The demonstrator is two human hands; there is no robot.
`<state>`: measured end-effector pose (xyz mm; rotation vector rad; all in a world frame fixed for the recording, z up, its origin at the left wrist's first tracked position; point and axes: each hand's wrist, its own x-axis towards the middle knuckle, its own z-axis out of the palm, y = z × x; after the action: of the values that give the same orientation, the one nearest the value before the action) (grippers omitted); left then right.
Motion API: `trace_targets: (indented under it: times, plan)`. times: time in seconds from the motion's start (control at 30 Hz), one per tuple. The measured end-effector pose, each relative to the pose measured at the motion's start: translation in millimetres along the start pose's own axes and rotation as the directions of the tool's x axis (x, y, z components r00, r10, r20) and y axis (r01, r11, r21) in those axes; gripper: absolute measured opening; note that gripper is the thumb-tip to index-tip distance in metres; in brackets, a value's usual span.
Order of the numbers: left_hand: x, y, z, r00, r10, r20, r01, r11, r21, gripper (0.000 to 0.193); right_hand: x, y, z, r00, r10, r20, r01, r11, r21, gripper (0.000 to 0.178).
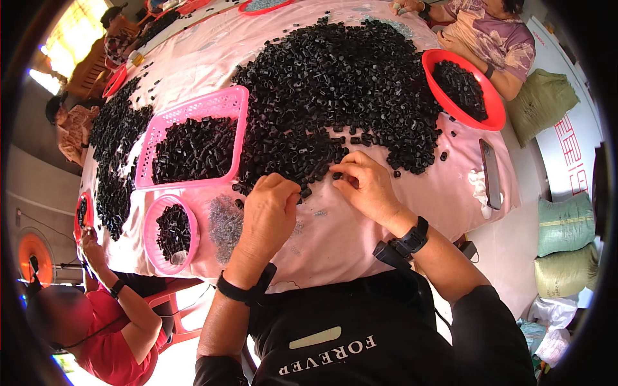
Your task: Sorting and inspecting black plastic shoe components at a large assembly table with other workers.
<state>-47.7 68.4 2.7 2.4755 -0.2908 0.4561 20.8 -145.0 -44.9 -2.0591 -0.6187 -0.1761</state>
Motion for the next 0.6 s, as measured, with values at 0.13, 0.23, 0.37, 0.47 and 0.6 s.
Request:
trace_targets:
  times: [0.13,0.23,0.37,0.47,0.6]
  plan:
    - [1,9,-1,0.999,-0.008,0.040,0.006,1.000,0.027,0.013,1,4,0,0.998,-0.067,-0.015,0.066,0.997,-0.048,0.014]
    - [-2,6,-1,0.999,-0.010,0.052,0.008,0.999,0.033,0.013,0,2,1,0.994,-0.093,-0.056,0.092,0.996,-0.021,0.012]
    - [-8,10,-1,0.993,-0.010,0.118,0.011,1.000,-0.006,0.011,3,1,-5,0.993,-0.080,-0.089,0.091,0.987,0.131,0.009]
    - [-11,14,1,0.990,-0.023,0.139,0.031,0.998,-0.059,0.011,1,-2,-8,0.995,0.077,0.070,-0.095,0.942,0.323,0.010]
    - [-16,22,14,0.983,0.030,0.183,-0.027,0.999,-0.019,0.011,-2,-3,-7,0.985,0.082,0.153,-0.138,0.903,0.406,0.011]
